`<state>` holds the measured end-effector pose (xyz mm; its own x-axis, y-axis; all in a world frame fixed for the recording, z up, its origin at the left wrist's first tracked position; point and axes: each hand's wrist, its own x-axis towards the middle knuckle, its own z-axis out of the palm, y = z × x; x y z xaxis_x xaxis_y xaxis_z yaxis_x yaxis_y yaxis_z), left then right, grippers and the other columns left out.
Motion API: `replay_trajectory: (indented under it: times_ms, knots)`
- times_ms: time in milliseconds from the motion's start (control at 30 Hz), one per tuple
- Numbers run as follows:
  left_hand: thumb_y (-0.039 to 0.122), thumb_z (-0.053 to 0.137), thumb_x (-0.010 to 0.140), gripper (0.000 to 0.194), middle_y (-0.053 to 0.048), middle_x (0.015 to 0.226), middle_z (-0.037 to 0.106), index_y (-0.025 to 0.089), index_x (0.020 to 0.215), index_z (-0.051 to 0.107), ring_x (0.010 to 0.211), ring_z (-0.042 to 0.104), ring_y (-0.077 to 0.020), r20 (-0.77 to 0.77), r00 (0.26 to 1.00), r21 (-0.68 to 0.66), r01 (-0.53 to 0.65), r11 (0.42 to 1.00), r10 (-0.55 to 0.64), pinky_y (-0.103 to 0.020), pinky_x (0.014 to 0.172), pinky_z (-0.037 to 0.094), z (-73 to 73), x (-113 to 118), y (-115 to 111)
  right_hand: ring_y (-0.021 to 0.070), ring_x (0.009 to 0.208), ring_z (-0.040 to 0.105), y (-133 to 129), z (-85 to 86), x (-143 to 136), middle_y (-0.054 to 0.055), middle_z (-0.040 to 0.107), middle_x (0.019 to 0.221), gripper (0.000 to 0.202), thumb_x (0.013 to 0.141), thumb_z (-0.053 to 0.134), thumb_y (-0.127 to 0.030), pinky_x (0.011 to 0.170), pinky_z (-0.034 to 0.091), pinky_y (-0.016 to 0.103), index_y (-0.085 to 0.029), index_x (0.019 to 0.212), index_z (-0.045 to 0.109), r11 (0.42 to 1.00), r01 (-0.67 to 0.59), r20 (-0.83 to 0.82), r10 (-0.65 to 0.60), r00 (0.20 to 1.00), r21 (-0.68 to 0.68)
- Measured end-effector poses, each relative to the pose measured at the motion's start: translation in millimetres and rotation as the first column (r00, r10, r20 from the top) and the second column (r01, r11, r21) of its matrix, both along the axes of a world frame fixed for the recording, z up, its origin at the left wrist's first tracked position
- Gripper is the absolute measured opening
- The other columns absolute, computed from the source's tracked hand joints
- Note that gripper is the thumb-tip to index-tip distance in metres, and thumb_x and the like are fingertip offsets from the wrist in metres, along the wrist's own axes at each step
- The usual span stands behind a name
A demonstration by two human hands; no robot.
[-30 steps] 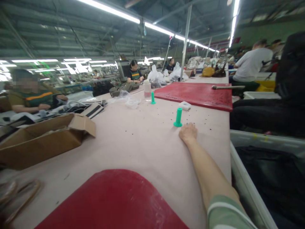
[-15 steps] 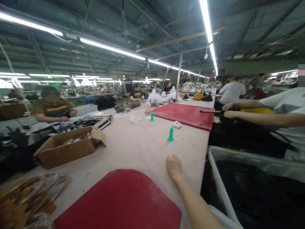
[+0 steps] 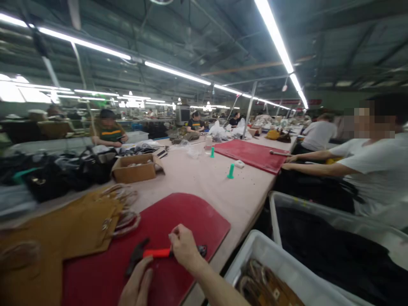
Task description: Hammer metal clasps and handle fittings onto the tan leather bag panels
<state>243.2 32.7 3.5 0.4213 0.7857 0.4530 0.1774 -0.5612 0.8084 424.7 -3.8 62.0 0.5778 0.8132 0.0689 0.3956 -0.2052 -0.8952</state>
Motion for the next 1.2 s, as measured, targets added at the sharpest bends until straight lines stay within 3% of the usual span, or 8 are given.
replay_trajectory:
  times_ms: [100,200,400,600,700,867,1067,1200]
  knots:
    - [0.06,0.048,0.095,0.053,-0.013,0.108,0.075,0.015,0.109,0.07,0.099,0.072,-0.0279,0.138,0.989,-0.5,0.026,0.865,0.05,-0.043,0.092,0.059,6.8,-44,-18,0.014,0.056,0.055,-20,-12.8,-87,-0.003,0.058,0.058,0.016,0.089,0.052,-0.034,0.057,0.042,0.027,-0.022,0.079,0.055,0.981,-0.194,-0.163,0.195,0.967,0.021]
    - [0.061,0.061,0.089,0.049,-0.008,0.088,0.073,0.014,0.095,0.071,0.082,0.067,-0.0214,0.235,0.972,-0.649,0.137,0.748,0.027,-0.033,0.08,0.056,16.5,-93,-49,0.0134,0.052,0.053,-38,-26.0,-151,-0.004,0.057,0.06,0.019,0.086,0.052,-0.042,0.05,0.039,0.025,-0.024,0.084,0.051,0.943,-0.334,-0.348,0.316,0.883,0.01]
    - [0.052,0.065,0.088,0.041,0.0,0.066,0.059,0.013,0.095,0.071,0.062,0.055,-0.0128,0.234,0.9,-0.762,-0.065,0.644,0.368,-0.023,0.062,0.047,8.9,-173,-97,0.0084,0.035,0.036,-63,-45.3,-240,-0.009,0.052,0.053,0.031,0.081,0.058,-0.052,0.035,0.023,0.02,-0.025,0.092,0.046,0.849,-0.523,-0.647,0.357,0.674,-0.076]
    - [0.039,0.063,0.091,0.029,0.0,0.065,0.062,0.012,0.096,0.07,0.057,0.06,-0.0122,0.332,0.874,-0.774,0.038,0.632,0.353,-0.023,0.061,0.051,11.8,-209,-118,0.0054,0.033,0.032,-76,-32.6,-274,-0.009,0.052,0.054,0.041,0.073,0.066,-0.057,0.031,0.016,0.017,-0.025,0.086,0.045,0.829,-0.545,-0.754,0.28,0.594,-0.122]
    - [0.03,0.056,0.094,0.023,-0.005,0.077,0.071,0.013,0.094,0.071,0.073,0.069,-0.017,0.237,0.886,-0.657,-0.156,0.738,0.399,-0.028,0.072,0.057,17.0,-224,-114,0.004,0.034,0.029,-75,-26.0,-279,-0.009,0.049,0.053,0.047,0.073,0.071,-0.062,0.031,0.015,0.016,-0.024,0.082,0.046,0.81,-0.576,-0.772,0.295,0.564,-0.111]
    - [0.022,0.052,0.097,0.019,-0.015,0.12,0.07,0.016,0.105,0.068,0.117,0.066,-0.0249,-0.066,0.816,0.096,-0.568,0.818,0.574,-0.043,0.103,0.054,1.5,-281,-124,0.0013,0.036,0.025,-79,-29.8,-275,-0.008,0.048,0.058,0.056,0.073,0.07,-0.073,0.034,0.013,0.016,-0.022,0.078,0.048,0.828,-0.553,-0.765,0.3,0.571,-0.089]
    - [0.023,0.05,0.097,0.028,-0.018,0.138,0.062,0.014,0.12,0.064,0.144,0.046,-0.0327,-0.508,0.822,0.398,-0.042,0.917,0.258,-0.059,0.12,0.036,-30.8,-316,-153,0.0036,0.041,0.031,-81,-37.2,-256,-0.006,0.051,0.061,0.045,0.063,0.082,-0.05,0.037,0.017,0.018,-0.021,0.081,0.054,0.91,-0.402,-0.725,0.21,0.656,-0.1]
    - [0.007,0.039,0.096,0.035,-0.015,0.124,0.07,0.013,0.117,0.066,0.135,0.056,-0.0275,-0.511,0.804,0.471,-0.036,0.882,0.306,-0.058,0.123,0.03,-37.8,-286,-144,0.0049,0.042,0.035,-74,-34.7,-243,-0.004,0.054,0.062,0.042,0.063,0.082,-0.049,0.038,0.021,0.019,-0.021,0.081,0.057,0.943,-0.327,-0.698,0.193,0.69,-0.063]
